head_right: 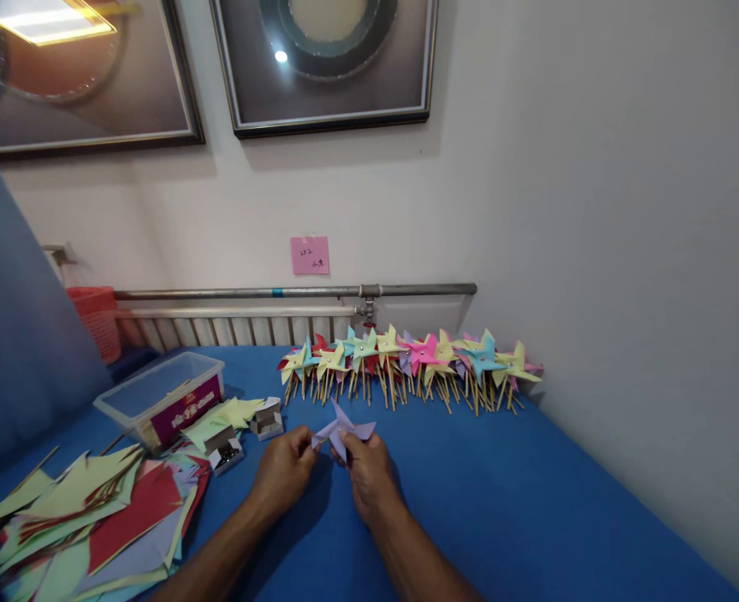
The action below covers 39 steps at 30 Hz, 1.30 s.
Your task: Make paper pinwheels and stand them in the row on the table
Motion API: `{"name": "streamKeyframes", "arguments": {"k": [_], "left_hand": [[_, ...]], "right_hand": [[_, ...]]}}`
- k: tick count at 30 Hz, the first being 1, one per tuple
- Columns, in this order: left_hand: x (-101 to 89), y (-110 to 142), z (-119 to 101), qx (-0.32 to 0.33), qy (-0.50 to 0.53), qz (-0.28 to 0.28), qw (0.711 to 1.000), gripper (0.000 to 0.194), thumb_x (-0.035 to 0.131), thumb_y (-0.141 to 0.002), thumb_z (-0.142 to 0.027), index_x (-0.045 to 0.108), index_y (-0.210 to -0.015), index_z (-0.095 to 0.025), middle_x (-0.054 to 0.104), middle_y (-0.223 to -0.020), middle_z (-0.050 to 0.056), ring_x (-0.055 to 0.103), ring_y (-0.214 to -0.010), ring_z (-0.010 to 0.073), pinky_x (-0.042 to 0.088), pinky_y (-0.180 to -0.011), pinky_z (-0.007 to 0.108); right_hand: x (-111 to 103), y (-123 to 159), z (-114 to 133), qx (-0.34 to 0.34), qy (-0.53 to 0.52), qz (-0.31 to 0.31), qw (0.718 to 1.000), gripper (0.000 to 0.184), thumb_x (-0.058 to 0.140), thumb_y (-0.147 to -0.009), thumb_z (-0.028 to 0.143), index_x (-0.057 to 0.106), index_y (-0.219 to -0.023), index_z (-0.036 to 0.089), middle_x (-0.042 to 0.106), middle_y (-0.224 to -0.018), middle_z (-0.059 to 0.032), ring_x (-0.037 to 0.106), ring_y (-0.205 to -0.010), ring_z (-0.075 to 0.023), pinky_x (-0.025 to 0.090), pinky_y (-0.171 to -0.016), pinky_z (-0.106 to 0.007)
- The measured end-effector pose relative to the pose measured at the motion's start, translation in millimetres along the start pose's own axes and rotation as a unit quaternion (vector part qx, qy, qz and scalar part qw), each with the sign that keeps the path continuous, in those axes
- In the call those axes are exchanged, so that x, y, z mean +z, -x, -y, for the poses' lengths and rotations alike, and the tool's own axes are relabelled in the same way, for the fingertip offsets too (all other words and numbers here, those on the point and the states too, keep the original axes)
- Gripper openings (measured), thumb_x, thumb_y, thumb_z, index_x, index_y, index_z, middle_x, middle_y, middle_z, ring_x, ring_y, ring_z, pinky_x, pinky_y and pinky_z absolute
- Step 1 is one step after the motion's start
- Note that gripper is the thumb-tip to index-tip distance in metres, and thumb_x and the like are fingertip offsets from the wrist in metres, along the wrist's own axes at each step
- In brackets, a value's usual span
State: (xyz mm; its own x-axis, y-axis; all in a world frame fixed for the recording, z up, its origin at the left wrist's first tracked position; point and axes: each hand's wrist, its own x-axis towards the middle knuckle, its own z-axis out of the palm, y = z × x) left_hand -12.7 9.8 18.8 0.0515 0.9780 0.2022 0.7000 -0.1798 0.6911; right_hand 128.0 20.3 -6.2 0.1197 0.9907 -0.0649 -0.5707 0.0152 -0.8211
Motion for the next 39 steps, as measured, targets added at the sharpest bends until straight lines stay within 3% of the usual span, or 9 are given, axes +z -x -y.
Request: {"name": "streamKeyframes", "arguments": {"k": [18,28,39], "left_hand": [[-3.2,-4.2,3.8,-0.010,0.009,0.011,1.000,0.016,0.055,-0.084,-0.018,0.060,-0.069,-0.018,0.056,-0.061,-0.003,0.049,-0.062,0.0124,0.026,-0.060,0.024],[-3.0,-1.8,1.6,-0.005,0.008,0.004,1.000,0.016,0.054,-0.085,-0.019,0.060,-0.070,-0.019,0.055,-0.061,-0.003,0.048,-0.061,0.0123,0.025,-0.059,0.024],[-3.4,4.2,-3.4,0.027,-0.032,-0.002,0.999,0.014,0.051,-0.085,-0.015,0.058,-0.073,-0.019,0.052,-0.059,-0.004,0.048,-0.058,0.0117,0.023,-0.060,0.026]], "right_hand": [[-0.1,-0.7,0.0,0.007,0.006,0.002,1.000,0.028,0.086,-0.057,0.032,0.069,-0.077,0.021,0.072,-0.070,-0.0004,0.066,-0.066,-0.0205,0.050,-0.063,-0.031],[-1.6,-3.3,-3.1,-0.002,0.004,0.002,1.000,0.021,0.083,-0.059,0.029,0.066,-0.070,0.021,0.065,-0.060,0.0028,0.057,-0.056,-0.0163,0.042,-0.056,-0.028],[-0.6,-3.9,-2.7,-0.013,0.009,-0.004,1.000,0.022,0.082,-0.060,0.030,0.066,-0.070,0.020,0.066,-0.060,0.0028,0.057,-0.054,-0.0152,0.044,-0.056,-0.028]]}}
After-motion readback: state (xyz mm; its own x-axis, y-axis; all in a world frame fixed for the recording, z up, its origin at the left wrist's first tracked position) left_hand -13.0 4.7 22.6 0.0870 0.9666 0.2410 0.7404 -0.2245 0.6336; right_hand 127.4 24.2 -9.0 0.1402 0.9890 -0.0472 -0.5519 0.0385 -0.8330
